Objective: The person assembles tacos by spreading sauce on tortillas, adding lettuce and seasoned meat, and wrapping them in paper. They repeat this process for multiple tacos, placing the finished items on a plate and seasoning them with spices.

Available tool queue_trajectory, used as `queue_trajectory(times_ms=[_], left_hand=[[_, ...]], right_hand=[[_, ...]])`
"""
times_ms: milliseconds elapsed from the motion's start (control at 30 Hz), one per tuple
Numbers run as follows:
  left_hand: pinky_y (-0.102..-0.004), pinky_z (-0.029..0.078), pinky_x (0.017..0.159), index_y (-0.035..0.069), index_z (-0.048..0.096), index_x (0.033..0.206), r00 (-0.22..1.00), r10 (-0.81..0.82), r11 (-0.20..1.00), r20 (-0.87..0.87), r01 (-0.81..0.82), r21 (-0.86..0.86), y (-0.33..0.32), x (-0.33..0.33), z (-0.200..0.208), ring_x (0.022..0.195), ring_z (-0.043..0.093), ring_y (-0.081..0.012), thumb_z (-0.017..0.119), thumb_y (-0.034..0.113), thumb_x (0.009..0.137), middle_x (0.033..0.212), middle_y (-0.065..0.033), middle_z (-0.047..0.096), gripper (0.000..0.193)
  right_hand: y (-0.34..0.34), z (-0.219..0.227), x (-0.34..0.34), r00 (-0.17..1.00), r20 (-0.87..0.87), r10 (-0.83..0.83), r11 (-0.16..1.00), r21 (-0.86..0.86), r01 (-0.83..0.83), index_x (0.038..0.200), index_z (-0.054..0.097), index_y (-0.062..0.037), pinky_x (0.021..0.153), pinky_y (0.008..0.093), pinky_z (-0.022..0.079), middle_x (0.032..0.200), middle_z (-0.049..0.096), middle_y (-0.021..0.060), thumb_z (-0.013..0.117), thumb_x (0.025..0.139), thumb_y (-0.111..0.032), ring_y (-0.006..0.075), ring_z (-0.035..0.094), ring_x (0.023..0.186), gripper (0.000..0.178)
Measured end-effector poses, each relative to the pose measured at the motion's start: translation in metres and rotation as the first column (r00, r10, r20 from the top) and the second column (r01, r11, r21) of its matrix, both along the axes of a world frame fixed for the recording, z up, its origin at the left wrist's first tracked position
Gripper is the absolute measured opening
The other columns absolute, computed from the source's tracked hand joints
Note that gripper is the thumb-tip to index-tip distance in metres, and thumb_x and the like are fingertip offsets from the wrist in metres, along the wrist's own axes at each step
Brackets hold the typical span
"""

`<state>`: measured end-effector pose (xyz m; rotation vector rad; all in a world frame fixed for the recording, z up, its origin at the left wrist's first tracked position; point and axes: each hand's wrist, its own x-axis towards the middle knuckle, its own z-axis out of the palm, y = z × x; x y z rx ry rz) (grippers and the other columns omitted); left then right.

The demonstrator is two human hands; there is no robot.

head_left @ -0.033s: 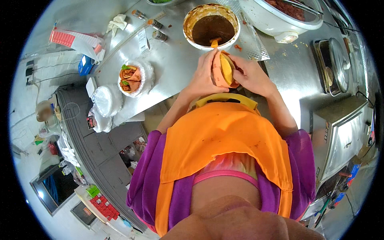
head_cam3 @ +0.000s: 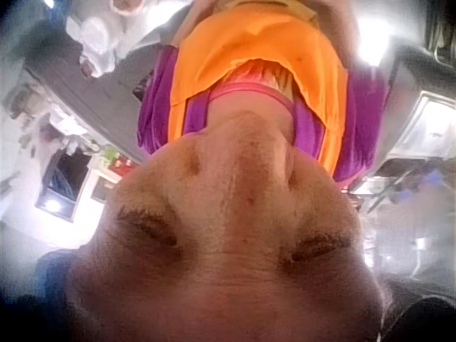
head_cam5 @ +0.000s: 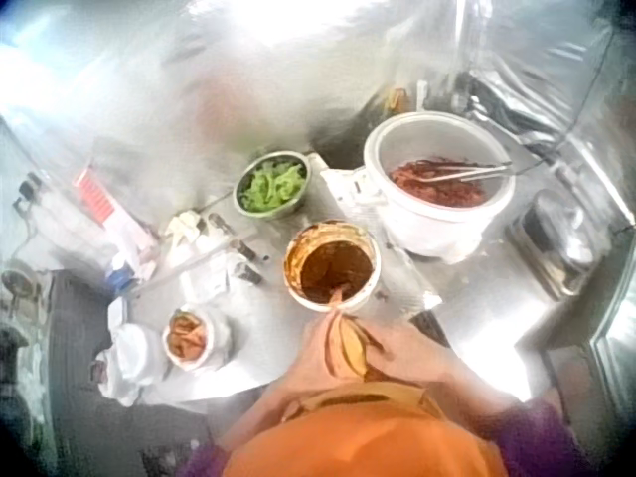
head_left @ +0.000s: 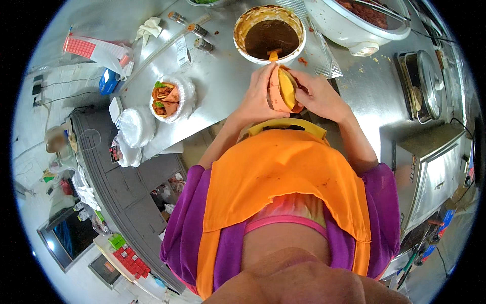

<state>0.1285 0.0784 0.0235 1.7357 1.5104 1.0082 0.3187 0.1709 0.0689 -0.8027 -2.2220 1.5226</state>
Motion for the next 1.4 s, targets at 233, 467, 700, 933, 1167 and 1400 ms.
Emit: queue_trajectory(times_ms=[233, 467, 700, 933, 1167, 1400], left_hand=[[-0.0401, 0.036, 0.109, 0.006, 0.021, 0.148, 0.977, 0.18, 0.984, 0.111, -0.179, -0.02, -0.012, -0.015, -0.005, 0.129, 0.043, -0.0262, 0.094, 0.021, 0.055, 0.141, -0.0141, 0.036, 0.119], [-0.0369, 0.04, 0.104, 0.006, 0.02, 0.148, 0.687, 0.283, 0.957, 0.669, -0.248, -0.15, -0.025, -0.051, -0.027, 0.122, 0.049, -0.0212, 0.09, 0.016, 0.058, 0.131, -0.0088, 0.046, 0.115], [-0.0351, 0.033, 0.109, 0.003, 0.023, 0.146, 0.754, 0.349, 0.926, 0.556, -0.37, -0.079, -0.016, -0.082, -0.038, 0.127, 0.043, -0.021, 0.088, 0.025, 0.055, 0.133, -0.0091, 0.043, 0.114], [-0.0361, 0.039, 0.105, 0.005, 0.022, 0.147, 0.83, 0.316, 0.931, 0.46, -0.364, 0.018, -0.005, -0.106, -0.052, 0.124, 0.047, -0.0194, 0.087, 0.02, 0.064, 0.133, -0.0092, 0.044, 0.107], [-0.038, 0.035, 0.11, 0.006, 0.026, 0.145, 0.879, 0.226, 0.959, 0.421, -0.277, 0.063, 0.022, -0.113, -0.05, 0.131, 0.042, -0.0209, 0.09, 0.021, 0.062, 0.139, -0.009, 0.04, 0.106], [-0.038, 0.038, 0.107, 0.003, 0.03, 0.14, 0.879, 0.247, 0.95, 0.408, -0.302, 0.077, 0.035, -0.111, -0.039, 0.125, 0.045, -0.024, 0.088, 0.019, 0.062, 0.135, -0.0124, 0.04, 0.099]], right_hand=[[0.009, 0.014, -0.043, 0.983, -0.024, 0.182, 0.982, 0.047, -0.181, 0.116, 0.056, -0.0011, 0.07, 0.042, 0.049, 0.087, 0.063, 0.0222, 0.056, 0.087, -0.015, 0.0401, 0.062, 0.079, 0.032], [0.075, 0.016, -0.068, 0.975, 0.093, 0.204, 0.716, 0.665, -0.213, 0.115, 0.066, -0.008, 0.072, 0.0387, 0.05, 0.091, 0.063, 0.0096, 0.069, 0.084, -0.025, 0.0282, 0.062, 0.08, 0.036], [0.114, -0.022, -0.109, 0.952, 0.285, 0.113, 0.783, 0.564, -0.262, 0.098, 0.065, -0.0108, 0.069, 0.0434, 0.05, 0.085, 0.061, 0.0097, 0.062, 0.089, -0.033, 0.0315, 0.062, 0.081, 0.024], [0.132, -0.018, -0.096, 0.955, 0.262, -0.137, 0.94, 0.339, 0.042, 0.101, 0.067, -0.008, 0.057, 0.0344, 0.05, 0.074, 0.065, 0.0135, 0.063, 0.091, -0.03, 0.023, 0.064, 0.06, 0.025], [0.112, -0.046, -0.075, 0.94, 0.063, -0.336, 0.871, 0.401, 0.284, 0.103, 0.069, -0.0014, 0.058, 0.0215, 0.051, 0.074, 0.069, 0.0045, 0.065, 0.093, -0.025, 0.0086, 0.063, 0.061, 0.026], [0.093, -0.028, -0.06, 0.876, -0.122, -0.467, 0.869, 0.122, 0.48, 0.102, 0.067, 0.0022, 0.058, 0.0223, 0.05, 0.076, 0.069, 0.0076, 0.065, 0.093, -0.017, 0.0082, 0.063, 0.064, 0.021]])
